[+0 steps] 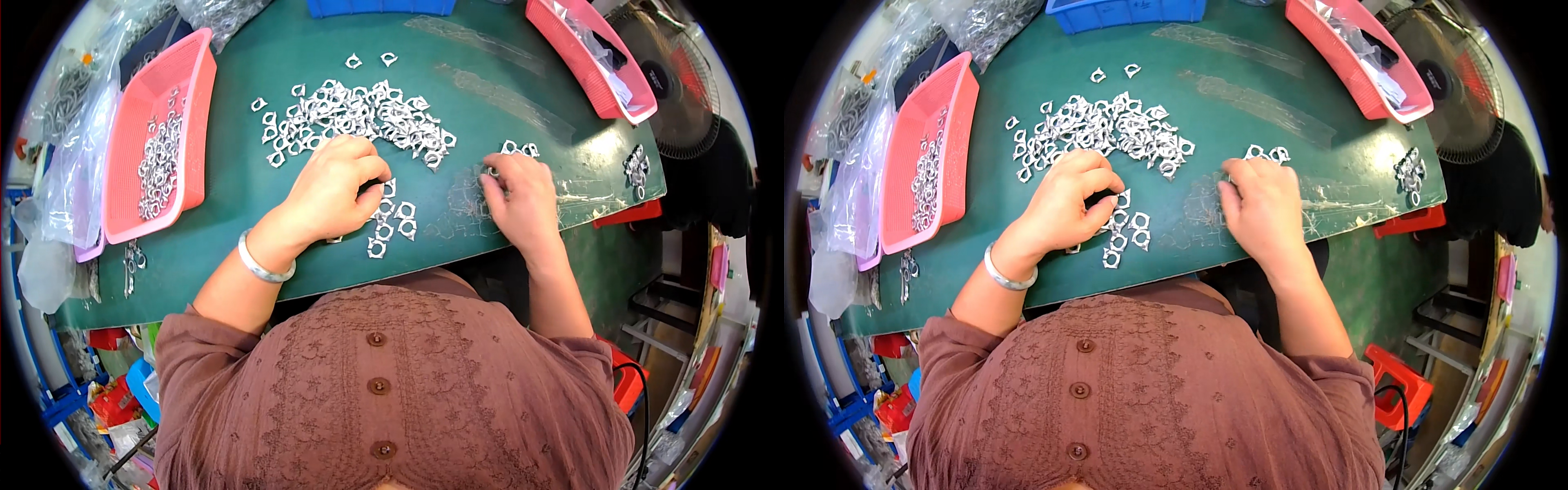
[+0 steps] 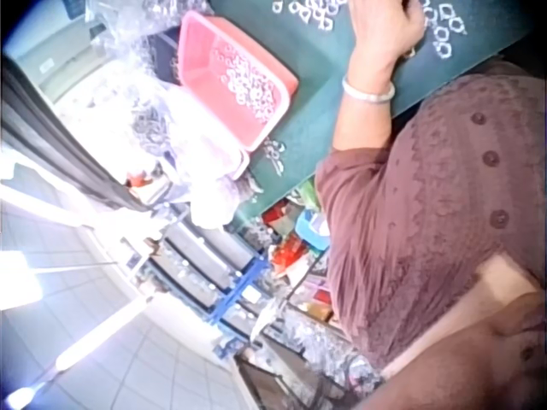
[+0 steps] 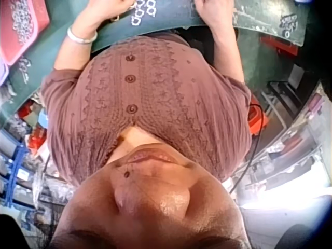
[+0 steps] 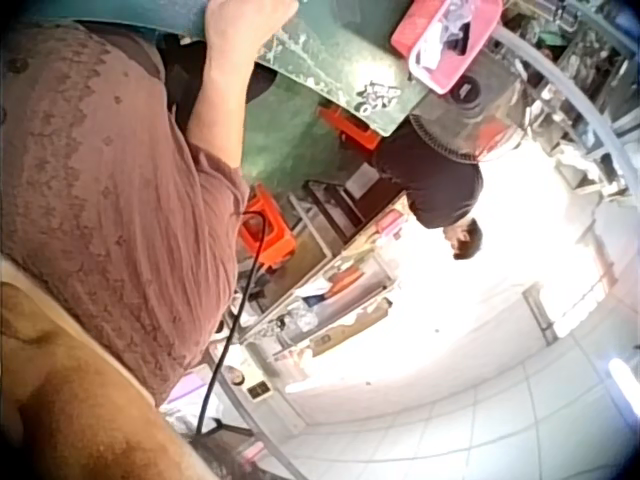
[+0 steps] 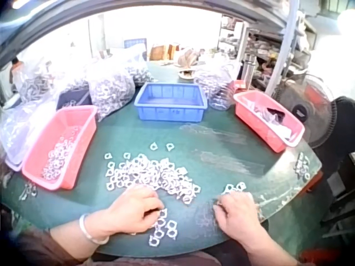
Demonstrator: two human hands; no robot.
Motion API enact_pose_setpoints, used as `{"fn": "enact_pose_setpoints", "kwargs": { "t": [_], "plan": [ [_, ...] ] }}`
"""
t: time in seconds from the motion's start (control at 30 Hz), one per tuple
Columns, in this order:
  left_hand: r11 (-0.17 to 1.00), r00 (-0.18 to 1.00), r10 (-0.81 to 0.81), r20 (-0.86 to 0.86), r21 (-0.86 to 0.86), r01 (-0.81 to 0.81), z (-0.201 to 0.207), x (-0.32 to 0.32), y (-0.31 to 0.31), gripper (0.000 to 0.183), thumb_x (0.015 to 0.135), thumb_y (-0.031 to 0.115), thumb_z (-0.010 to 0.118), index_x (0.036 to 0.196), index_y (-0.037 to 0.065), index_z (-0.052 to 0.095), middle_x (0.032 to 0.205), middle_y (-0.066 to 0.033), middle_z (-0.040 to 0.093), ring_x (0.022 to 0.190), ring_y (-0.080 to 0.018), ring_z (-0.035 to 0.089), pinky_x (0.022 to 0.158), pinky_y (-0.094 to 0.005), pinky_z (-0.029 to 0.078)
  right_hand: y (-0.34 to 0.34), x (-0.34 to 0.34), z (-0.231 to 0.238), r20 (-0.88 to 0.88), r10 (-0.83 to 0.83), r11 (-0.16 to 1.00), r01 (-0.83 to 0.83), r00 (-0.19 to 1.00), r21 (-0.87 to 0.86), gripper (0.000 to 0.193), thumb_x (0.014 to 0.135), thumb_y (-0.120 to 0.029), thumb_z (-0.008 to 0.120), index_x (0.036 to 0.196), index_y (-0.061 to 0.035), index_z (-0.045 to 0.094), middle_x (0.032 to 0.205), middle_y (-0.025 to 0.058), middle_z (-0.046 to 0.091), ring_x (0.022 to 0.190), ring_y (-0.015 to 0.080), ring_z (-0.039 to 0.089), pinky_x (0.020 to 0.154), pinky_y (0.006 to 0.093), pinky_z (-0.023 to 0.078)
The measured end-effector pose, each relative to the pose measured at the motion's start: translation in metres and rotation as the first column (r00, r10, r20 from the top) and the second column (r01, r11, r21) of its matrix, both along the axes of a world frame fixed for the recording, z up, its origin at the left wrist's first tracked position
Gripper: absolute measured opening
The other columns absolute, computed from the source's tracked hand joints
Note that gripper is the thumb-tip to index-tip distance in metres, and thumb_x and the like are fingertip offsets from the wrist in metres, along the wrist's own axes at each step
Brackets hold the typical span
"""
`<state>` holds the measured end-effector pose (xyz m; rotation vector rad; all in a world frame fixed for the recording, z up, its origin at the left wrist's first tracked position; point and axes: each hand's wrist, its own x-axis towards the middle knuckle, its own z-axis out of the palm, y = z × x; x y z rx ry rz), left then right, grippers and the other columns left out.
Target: The person sorts small metal clips from a central pile on a green table into plastic trays on the left and right by hand.
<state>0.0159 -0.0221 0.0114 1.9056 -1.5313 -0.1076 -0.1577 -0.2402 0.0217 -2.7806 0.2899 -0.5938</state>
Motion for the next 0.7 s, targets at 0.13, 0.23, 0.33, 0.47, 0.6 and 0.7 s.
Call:
{"fn": "enact_pose_setpoints", "kwargs": {
  "t": [0.13,0.23,0.33,0.47,0.6,0.7],
  "plan": [
    [1.000,1.000,-0.004,0.007,-0.003,0.004,0.000,-0.001,-0.001,0.012,0.073,0.003,0.067,0.084,0.004,0.066,0.084,-0.0081,0.058,0.084,-0.0282,0.057,0.080,-0.0392,0.043,0.015,0.017,-0.004,0.028,0.153,0.982,-0.155,0.988,0.108,0.021,0.077,-0.008,0.071,0.097,-0.0078,0.067,0.084,0.0096,0.057,0.082,0.0314,0.058,0.075,0.0421,0.045],
    [1.000,1.000,-0.008,-0.004,0.010,0.008,-0.001,0.001,0.000,0.011,0.073,0.002,0.066,0.083,0.004,0.066,0.083,-0.0077,0.058,0.084,-0.0277,0.057,0.080,-0.0391,0.043,0.022,0.024,-0.008,0.026,0.202,0.969,-0.204,0.979,0.139,0.020,0.077,-0.008,0.071,0.097,-0.0083,0.068,0.087,0.0083,0.055,0.084,0.0304,0.056,0.075,0.0414,0.045],
    [1.000,1.000,-0.008,-0.007,0.011,0.008,0.000,0.001,0.000,0.010,0.073,0.002,0.065,0.083,0.004,0.066,0.083,-0.0075,0.058,0.083,-0.0275,0.057,0.080,-0.0390,0.043,0.022,0.022,-0.009,0.019,0.287,0.946,-0.286,0.958,0.151,0.015,0.077,-0.008,0.071,0.092,-0.0082,0.068,0.088,0.0079,0.056,0.085,0.0296,0.056,0.073,0.0403,0.043],
    [1.000,1.000,-0.010,-0.006,-0.009,0.010,-0.001,0.001,0.000,0.010,0.073,0.002,0.065,0.083,0.004,0.066,0.083,-0.0073,0.058,0.083,-0.0274,0.057,0.080,-0.0391,0.043,0.023,0.023,-0.011,0.052,0.262,0.940,-0.267,0.964,0.213,0.017,0.076,-0.009,0.072,0.092,-0.0076,0.067,0.088,0.0080,0.056,0.086,0.0295,0.056,0.075,0.0406,0.044],
    [1.000,1.000,-0.005,-0.015,-0.014,0.005,-0.001,0.001,-0.001,0.010,0.074,0.002,0.065,0.083,0.004,0.066,0.083,-0.0073,0.058,0.083,-0.0273,0.057,0.079,-0.0389,0.043,0.030,0.033,-0.010,0.074,0.209,0.959,-0.220,0.975,0.179,0.022,0.075,-0.007,0.073,0.096,-0.0063,0.065,0.090,0.0091,0.056,0.088,0.0303,0.056,0.077,0.0415,0.044],
    [1.000,1.000,-0.004,-0.020,-0.017,0.004,0.001,0.000,-0.002,0.009,0.074,0.003,0.066,0.083,0.004,0.066,0.083,-0.0075,0.058,0.083,-0.0274,0.057,0.080,-0.0390,0.043,0.030,0.036,-0.012,0.091,0.210,0.961,-0.222,0.974,0.165,0.023,0.075,-0.006,0.072,0.096,-0.0060,0.064,0.092,0.0096,0.056,0.088,0.0308,0.056,0.077,0.0416,0.045]
  ]
}}
